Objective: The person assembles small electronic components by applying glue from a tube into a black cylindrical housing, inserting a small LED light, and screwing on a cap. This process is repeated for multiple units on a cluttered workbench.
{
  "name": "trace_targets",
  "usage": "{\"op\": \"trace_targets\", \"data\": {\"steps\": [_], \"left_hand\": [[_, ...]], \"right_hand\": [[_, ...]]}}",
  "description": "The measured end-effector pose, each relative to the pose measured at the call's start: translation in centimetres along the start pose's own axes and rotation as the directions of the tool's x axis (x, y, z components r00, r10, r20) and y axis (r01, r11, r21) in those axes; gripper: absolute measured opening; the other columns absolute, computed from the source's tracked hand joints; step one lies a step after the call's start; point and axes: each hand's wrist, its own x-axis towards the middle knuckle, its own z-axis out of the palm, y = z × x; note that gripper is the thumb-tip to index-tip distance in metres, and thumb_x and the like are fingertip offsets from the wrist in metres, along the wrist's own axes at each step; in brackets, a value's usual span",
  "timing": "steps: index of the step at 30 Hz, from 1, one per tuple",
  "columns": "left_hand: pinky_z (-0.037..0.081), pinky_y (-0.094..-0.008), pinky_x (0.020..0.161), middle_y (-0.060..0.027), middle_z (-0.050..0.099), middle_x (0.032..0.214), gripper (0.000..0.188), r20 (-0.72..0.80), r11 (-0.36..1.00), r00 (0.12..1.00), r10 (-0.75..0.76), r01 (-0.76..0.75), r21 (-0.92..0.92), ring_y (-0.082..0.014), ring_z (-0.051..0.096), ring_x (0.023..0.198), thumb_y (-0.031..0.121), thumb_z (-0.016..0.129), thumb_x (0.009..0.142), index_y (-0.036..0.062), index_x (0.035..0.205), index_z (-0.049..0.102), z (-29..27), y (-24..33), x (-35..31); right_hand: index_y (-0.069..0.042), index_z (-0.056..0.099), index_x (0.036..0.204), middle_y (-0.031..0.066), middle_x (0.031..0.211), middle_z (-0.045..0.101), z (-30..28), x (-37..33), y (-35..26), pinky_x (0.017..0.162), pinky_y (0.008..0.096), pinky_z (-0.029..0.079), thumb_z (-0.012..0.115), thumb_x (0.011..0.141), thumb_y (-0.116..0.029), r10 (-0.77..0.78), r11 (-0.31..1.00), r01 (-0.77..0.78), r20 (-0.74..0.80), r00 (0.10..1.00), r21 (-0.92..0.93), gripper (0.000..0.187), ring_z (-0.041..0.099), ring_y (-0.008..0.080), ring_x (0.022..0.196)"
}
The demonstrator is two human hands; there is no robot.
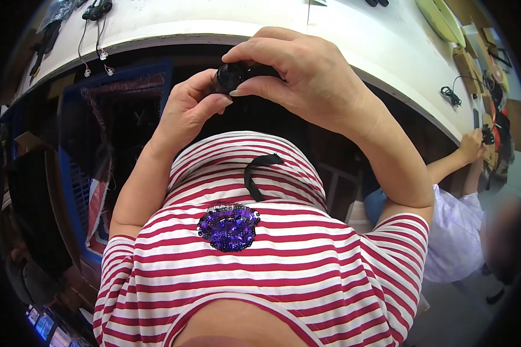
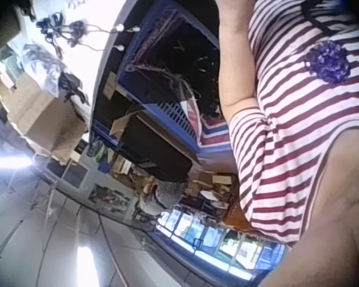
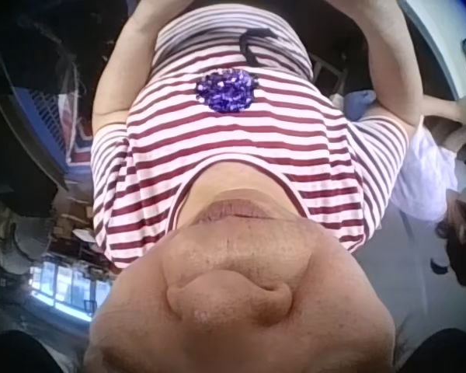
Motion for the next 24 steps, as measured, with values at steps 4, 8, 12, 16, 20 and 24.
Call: {"op": "trace_targets", "data": {"steps": [4,8,12,16,20,24], "left_hand": [[0.043,-0.0211,0.059,-0.0005,0.057,0.073,0.021,-0.004,0.998,0.998,0.060,-0.060,0.010,-0.0076,0.051,0.064,0.016,0.065,0.080,0.0033,0.096,0.060,0.0,0.1,-0.2],[0.044,-0.0227,0.060,-0.0029,0.059,0.074,0.022,-0.021,0.992,0.996,0.083,-0.080,0.096,-0.0094,0.054,0.066,0.016,0.066,0.079,0.0029,0.096,0.060,0.3,0.4,-0.2],[0.045,-0.0190,0.064,-0.0005,0.059,0.079,0.022,-0.044,0.975,0.995,0.085,-0.074,0.209,-0.0055,0.052,0.070,0.007,0.062,0.080,0.0012,0.101,0.058,0.7,0.2,0.0],[0.046,-0.0209,0.067,-0.0018,0.060,0.081,0.024,0.009,0.988,0.998,0.055,-0.056,0.144,-0.0075,0.055,0.074,0.004,0.064,0.078,0.0006,0.100,0.059,-0.2,0.3,0.2],[0.045,-0.0246,0.063,-0.0051,0.061,0.079,0.028,0.075,0.995,0.996,0.058,-0.063,0.073,-0.0095,0.056,0.071,0.013,0.070,0.073,0.0022,0.097,0.061,-0.6,-0.3,0.4],[0.046,-0.0283,0.070,-0.0106,0.062,0.084,0.028,0.100,0.976,0.979,0.177,-0.188,0.112,-0.0169,0.059,0.077,0.013,0.068,0.075,0.0011,0.099,0.060,-0.6,-0.1,0.0]], "right_hand": [[-0.007,0.062,0.100,0.0075,0.083,0.060,-0.1,0.2,-0.1,0.061,0.0286,0.049,0.069,0.072,-0.014,0.001,1.000,-0.001,0.046,0.999,0.006,0.029,0.060,0.0203,0.070],[-0.007,0.061,0.099,0.0082,0.078,0.060,0.3,0.1,-0.1,0.057,0.0294,0.046,0.069,0.073,-0.020,0.072,0.996,-0.068,0.067,0.995,-0.066,0.030,0.058,0.0209,0.065],[-0.008,0.060,0.101,0.0092,0.076,0.060,0.5,0.1,-0.6,0.054,0.0296,0.044,0.069,0.073,-0.028,0.278,0.952,-0.254,0.131,0.952,-0.172,0.036,0.057,0.0215,0.061],[-0.007,0.059,0.103,0.0086,0.077,0.060,0.9,-0.1,0.7,0.056,0.0299,0.045,0.070,0.071,-0.027,0.071,0.996,-0.074,0.066,0.995,0.040,0.038,0.057,0.0226,0.062],[-0.005,0.059,0.099,0.0077,0.070,0.057,1.0,-0.1,0.6,0.057,0.0324,0.043,0.070,0.070,-0.027,0.027,1.000,-0.027,0.074,0.997,-0.009,0.038,0.054,0.0242,0.062],[-0.003,0.057,0.093,0.0073,0.061,0.051,1.3,-0.5,-0.6,0.054,0.0329,0.040,0.073,0.065,-0.029,0.148,0.982,-0.139,0.066,0.987,-0.129,0.041,0.049,0.0229,0.057]]}}
